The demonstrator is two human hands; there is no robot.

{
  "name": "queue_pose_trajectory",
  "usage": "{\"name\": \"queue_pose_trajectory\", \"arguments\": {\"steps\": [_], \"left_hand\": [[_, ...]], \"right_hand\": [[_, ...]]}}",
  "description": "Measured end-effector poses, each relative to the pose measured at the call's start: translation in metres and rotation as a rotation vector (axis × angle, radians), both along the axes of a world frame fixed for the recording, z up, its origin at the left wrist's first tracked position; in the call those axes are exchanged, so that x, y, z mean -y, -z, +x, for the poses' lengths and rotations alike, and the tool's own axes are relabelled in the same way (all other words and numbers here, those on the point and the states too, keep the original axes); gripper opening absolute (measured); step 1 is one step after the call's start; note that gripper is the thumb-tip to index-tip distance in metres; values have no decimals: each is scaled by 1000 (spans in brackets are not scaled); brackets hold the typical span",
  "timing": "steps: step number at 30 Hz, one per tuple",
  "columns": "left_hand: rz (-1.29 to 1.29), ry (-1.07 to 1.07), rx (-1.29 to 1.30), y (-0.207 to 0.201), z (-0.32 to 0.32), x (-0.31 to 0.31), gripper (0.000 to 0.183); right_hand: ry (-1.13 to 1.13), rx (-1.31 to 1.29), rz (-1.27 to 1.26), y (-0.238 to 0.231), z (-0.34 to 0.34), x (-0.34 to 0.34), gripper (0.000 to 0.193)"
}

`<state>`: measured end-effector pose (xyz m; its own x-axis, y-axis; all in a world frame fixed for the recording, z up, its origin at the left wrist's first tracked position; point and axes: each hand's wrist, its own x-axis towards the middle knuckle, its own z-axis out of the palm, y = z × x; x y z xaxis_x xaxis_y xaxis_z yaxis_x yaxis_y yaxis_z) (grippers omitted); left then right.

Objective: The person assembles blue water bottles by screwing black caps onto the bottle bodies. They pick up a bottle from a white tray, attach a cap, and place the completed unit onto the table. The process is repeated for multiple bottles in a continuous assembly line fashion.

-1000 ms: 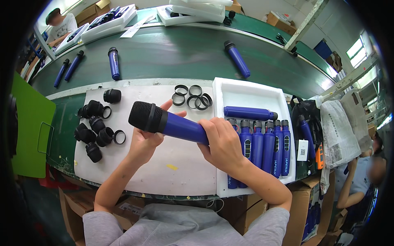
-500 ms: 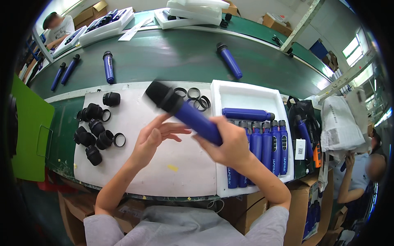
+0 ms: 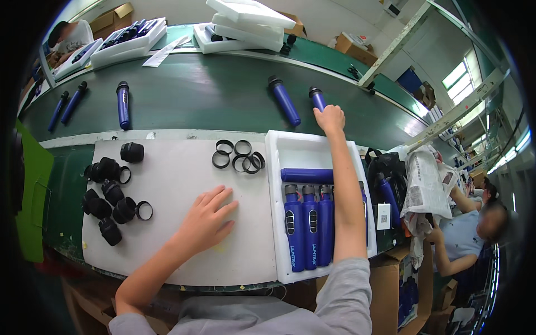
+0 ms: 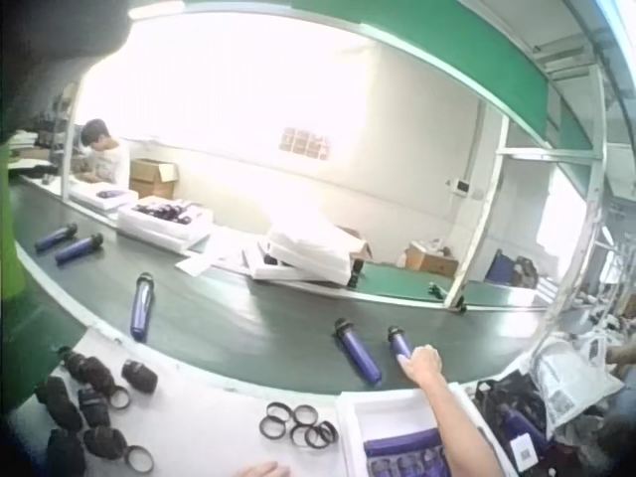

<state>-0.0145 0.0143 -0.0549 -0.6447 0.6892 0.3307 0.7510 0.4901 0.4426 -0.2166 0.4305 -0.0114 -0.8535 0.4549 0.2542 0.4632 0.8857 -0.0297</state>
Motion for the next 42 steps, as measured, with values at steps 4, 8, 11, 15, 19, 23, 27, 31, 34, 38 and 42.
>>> {"name": "queue_pose_trajectory", "arguments": {"steps": [4, 8, 11, 15, 19, 23, 27, 31, 34, 38, 42], "left_hand": [[-30, 10, 22, -5, 3, 1, 48], [-64, 4, 17, -7, 8, 1, 51], [-82, -11, 8, -5, 8, 2, 52], [-19, 4, 31, -1, 8, 0, 49], [46, 15, 79, -1, 6, -1, 44], [99, 14, 45, -6, 8, 1, 41], [291, -14, 343, -23, 2, 1, 44], [864, 272, 1110, -27, -14, 10, 63], [925, 414, 1291, -36, -8, 12, 81], [1093, 362, 1526, -36, -5, 11, 67], [1126, -37, 1479, -49, -8, 13, 46]], "right_hand": [[13, 58, -67, 6, -3, 2, 57], [-152, -130, 63, 12, 13, 13, 45], [-467, -189, 75, -15, 43, 37, 22], [-743, 470, -241, -78, 123, 68, 26], [-607, 671, -150, -70, 164, 77, 42], [-774, 528, -237, -73, 163, 60, 44], [-998, 185, 1, -98, 181, 109, 41], [-1373, -47, 233, -107, 213, 188, 42], [-1501, -105, 286, -92, 238, 235, 38], [-1456, -135, 102, -114, 225, 249, 36], [-1157, -111, -258, -106, 191, 227, 26]]}}
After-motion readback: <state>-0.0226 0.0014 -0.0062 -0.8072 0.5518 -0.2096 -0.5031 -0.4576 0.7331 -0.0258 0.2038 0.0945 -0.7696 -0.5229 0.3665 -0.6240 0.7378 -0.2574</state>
